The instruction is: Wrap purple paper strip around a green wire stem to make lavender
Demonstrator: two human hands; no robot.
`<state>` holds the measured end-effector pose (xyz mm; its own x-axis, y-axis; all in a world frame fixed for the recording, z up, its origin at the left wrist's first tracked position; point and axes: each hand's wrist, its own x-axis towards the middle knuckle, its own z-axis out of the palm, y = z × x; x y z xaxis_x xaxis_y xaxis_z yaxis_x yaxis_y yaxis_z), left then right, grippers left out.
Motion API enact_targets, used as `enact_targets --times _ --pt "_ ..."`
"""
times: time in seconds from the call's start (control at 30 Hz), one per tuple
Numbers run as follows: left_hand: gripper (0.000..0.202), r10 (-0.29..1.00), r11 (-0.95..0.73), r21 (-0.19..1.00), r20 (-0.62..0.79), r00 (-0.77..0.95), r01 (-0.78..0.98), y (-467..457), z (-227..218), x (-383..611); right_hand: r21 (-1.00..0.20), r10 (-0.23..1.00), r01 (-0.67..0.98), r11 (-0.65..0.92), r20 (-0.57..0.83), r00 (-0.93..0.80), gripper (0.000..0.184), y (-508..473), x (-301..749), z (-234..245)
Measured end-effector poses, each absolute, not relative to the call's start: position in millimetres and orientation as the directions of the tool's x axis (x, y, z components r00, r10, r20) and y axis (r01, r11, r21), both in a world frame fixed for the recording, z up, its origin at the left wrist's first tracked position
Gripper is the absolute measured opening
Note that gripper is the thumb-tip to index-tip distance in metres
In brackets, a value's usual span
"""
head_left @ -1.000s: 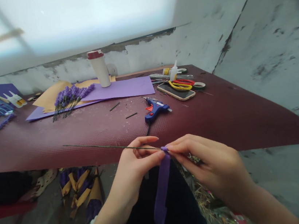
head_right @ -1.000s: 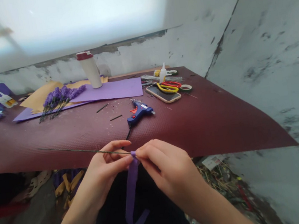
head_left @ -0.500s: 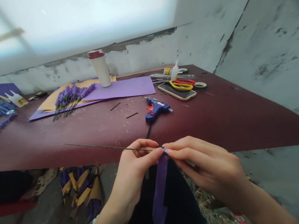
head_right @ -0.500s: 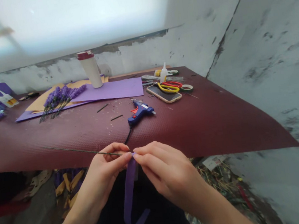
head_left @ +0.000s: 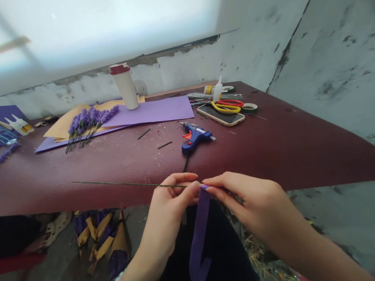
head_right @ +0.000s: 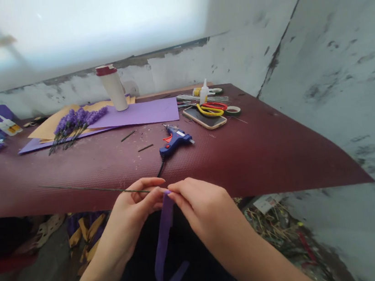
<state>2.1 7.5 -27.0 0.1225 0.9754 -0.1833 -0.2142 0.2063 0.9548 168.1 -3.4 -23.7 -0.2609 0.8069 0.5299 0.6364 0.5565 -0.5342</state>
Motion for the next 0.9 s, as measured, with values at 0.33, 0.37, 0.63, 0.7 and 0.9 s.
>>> enact_targets --times 0.33,0.37,0.63,0.7,0.9 --pt "0.016 0.992 0.086 0.996 -0.083 0.095 -0.031 8.0 -29.9 -2.5 -0.506 0.793 0.649 0.569 0.546 -0.270 0.021 -4.9 166.4 -28.1" --pt "0.016 0.994 0.071 0.997 -0.069 0.085 -0.016 7.4 -29.5 -2.4 -0.514 0.799 0.647 0.564 0.539 -0.267 0.021 -4.9 166.3 -27.9" --pt "0.013 0.963 0.169 0.985 -0.160 0.217 -0.022 8.4 -27.4 -1.8 -0.702 0.916 0.598 0.387 0.366 -0.163 0.017 -2.5 170.9 -22.3" --pt "0.011 0.940 0.166 0.986 -0.154 0.306 -0.015 8.6 -30.2 -1.3 -0.729 0.933 0.588 0.349 0.326 -0.149 0.018 -2.1 171.8 -20.4" --pt "0.013 0.911 0.225 0.970 -0.176 0.372 -0.091 7.0 -35.2 0.0 -0.785 0.956 0.547 0.291 0.258 -0.139 0.020 -1.6 171.4 -16.4"
